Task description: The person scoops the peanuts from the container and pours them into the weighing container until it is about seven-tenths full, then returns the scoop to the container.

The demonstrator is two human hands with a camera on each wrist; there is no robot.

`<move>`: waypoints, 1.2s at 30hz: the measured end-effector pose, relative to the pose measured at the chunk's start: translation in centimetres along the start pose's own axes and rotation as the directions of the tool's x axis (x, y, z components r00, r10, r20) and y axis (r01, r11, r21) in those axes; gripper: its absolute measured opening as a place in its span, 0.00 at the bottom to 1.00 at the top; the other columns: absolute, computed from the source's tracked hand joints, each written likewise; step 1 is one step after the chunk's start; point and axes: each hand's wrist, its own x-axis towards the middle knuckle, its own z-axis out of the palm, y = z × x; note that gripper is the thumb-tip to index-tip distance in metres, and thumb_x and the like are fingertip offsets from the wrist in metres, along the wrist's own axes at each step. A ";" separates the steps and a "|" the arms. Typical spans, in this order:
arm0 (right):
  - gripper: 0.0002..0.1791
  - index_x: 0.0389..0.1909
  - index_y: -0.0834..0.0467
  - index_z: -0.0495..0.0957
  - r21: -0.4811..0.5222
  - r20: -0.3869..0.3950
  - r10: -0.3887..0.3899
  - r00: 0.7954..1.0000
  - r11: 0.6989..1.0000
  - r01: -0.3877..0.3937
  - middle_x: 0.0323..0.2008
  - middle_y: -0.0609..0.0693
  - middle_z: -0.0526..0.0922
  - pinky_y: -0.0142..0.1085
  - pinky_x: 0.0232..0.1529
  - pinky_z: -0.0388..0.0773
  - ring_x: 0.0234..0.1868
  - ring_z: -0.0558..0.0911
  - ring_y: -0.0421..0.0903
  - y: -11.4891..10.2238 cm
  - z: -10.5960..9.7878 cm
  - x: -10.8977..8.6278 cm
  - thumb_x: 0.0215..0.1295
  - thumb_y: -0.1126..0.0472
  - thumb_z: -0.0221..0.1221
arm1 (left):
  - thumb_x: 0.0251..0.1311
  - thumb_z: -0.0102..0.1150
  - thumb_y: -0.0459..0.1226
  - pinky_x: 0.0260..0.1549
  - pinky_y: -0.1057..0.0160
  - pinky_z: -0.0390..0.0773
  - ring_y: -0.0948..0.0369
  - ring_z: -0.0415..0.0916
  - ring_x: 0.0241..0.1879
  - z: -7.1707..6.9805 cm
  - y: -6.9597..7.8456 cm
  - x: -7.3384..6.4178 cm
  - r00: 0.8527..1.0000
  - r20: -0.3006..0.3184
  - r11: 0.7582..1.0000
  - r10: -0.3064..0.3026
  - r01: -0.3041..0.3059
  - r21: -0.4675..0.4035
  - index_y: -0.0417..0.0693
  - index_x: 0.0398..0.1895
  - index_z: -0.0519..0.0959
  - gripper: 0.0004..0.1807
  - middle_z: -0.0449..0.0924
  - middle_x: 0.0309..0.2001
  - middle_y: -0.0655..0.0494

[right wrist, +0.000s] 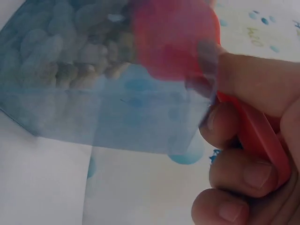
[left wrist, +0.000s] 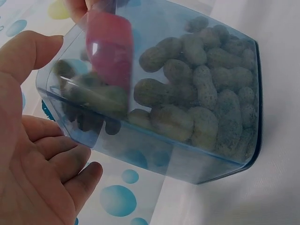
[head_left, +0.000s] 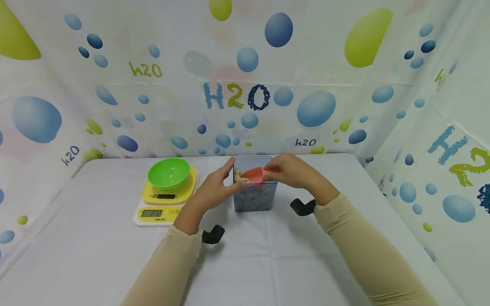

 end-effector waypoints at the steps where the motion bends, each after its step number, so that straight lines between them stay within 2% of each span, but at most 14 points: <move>1: 0.17 0.49 0.58 0.86 0.002 -0.009 0.008 1.000 1.000 -0.008 0.44 0.49 0.87 0.42 0.46 0.81 0.43 0.81 0.46 0.0 0.1 0.0 0.65 0.53 0.64 | 0.60 0.57 0.63 0.66 0.45 0.66 0.48 0.56 0.74 0.0 0.0 0.0 1.000 0.002 1.000 0.001 -0.001 0.002 0.62 0.80 0.42 0.52 0.46 0.79 0.58; 10: 0.17 0.50 0.59 0.85 -0.093 -0.113 -0.006 0.994 0.996 -0.004 0.45 0.52 0.86 0.44 0.49 0.81 0.45 0.83 0.49 -0.6 1.3 0.2 0.64 0.54 0.65 | 0.62 0.57 0.59 0.66 0.45 0.67 0.46 0.57 0.74 0.1 -0.1 0.0 1.000 -0.011 1.000 0.026 -0.026 0.006 0.59 0.80 0.43 0.50 0.46 0.79 0.57; 14: 0.17 0.50 0.58 0.85 -0.074 -0.167 0.030 0.986 0.996 -0.042 0.39 0.50 0.86 0.40 0.41 0.81 0.37 0.80 0.46 -0.5 1.6 0.3 0.64 0.54 0.65 | 0.61 0.57 0.61 0.66 0.45 0.67 0.47 0.57 0.74 0.1 0.0 0.0 1.000 -0.009 1.000 0.025 -0.025 0.015 0.59 0.80 0.43 0.51 0.47 0.79 0.56; 17: 0.18 0.52 0.58 0.84 -0.087 -0.194 0.034 0.980 0.995 -0.052 0.34 0.50 0.83 0.37 0.33 0.74 0.30 0.75 0.45 -0.6 1.7 0.4 0.65 0.54 0.64 | 0.61 0.57 0.62 0.66 0.44 0.66 0.46 0.58 0.73 0.1 -0.1 0.0 0.999 -0.011 0.999 0.033 -0.032 0.020 0.59 0.80 0.43 0.51 0.48 0.79 0.54; 21: 0.17 0.52 0.57 0.84 -0.153 -0.185 -0.021 0.982 0.988 -0.007 0.34 0.50 0.82 0.36 0.35 0.76 0.32 0.76 0.44 -0.7 1.5 0.7 0.65 0.55 0.64 | 0.61 0.57 0.62 0.66 0.44 0.66 0.46 0.58 0.73 0.0 -0.2 0.0 1.000 -0.012 0.999 0.028 -0.028 0.016 0.60 0.80 0.42 0.51 0.48 0.79 0.54; 24: 0.16 0.50 0.58 0.85 -0.167 -0.155 -0.074 0.985 0.985 0.048 0.37 0.50 0.84 0.38 0.41 0.80 0.36 0.79 0.45 -0.7 1.0 0.6 0.65 0.56 0.64 | 0.61 0.56 0.62 0.66 0.44 0.66 0.47 0.57 0.74 0.1 -0.4 0.1 1.000 -0.009 1.000 0.023 -0.023 0.011 0.60 0.80 0.42 0.51 0.47 0.79 0.55; 27: 0.16 0.50 0.59 0.85 -0.111 -0.132 -0.067 0.989 0.992 0.053 0.40 0.51 0.85 0.41 0.44 0.81 0.40 0.81 0.46 -0.2 0.4 0.3 0.65 0.55 0.64 | 0.61 0.57 0.63 0.66 0.43 0.66 0.47 0.57 0.74 0.2 -0.4 0.2 1.000 -0.008 1.000 0.023 -0.023 0.011 0.60 0.80 0.42 0.51 0.47 0.79 0.56; 32: 0.20 0.54 0.58 0.83 0.044 -0.130 0.044 0.991 0.998 -0.038 0.45 0.52 0.85 0.43 0.45 0.82 0.43 0.81 0.48 0.6 -0.2 -0.1 0.65 0.52 0.64 | 0.60 0.57 0.62 0.66 0.43 0.67 0.46 0.56 0.74 0.2 -0.3 0.2 1.000 -0.004 1.000 0.016 -0.016 0.000 0.61 0.80 0.42 0.51 0.47 0.79 0.55; 36: 0.21 0.55 0.58 0.83 0.121 -0.133 0.084 0.988 0.990 -0.068 0.45 0.52 0.85 0.43 0.44 0.82 0.42 0.80 0.48 0.9 0.0 -0.2 0.64 0.52 0.65 | 0.60 0.57 0.62 0.66 0.42 0.67 0.47 0.56 0.74 0.2 -0.3 0.2 1.000 -0.004 1.000 0.001 -0.001 0.000 0.63 0.80 0.42 0.51 0.47 0.79 0.56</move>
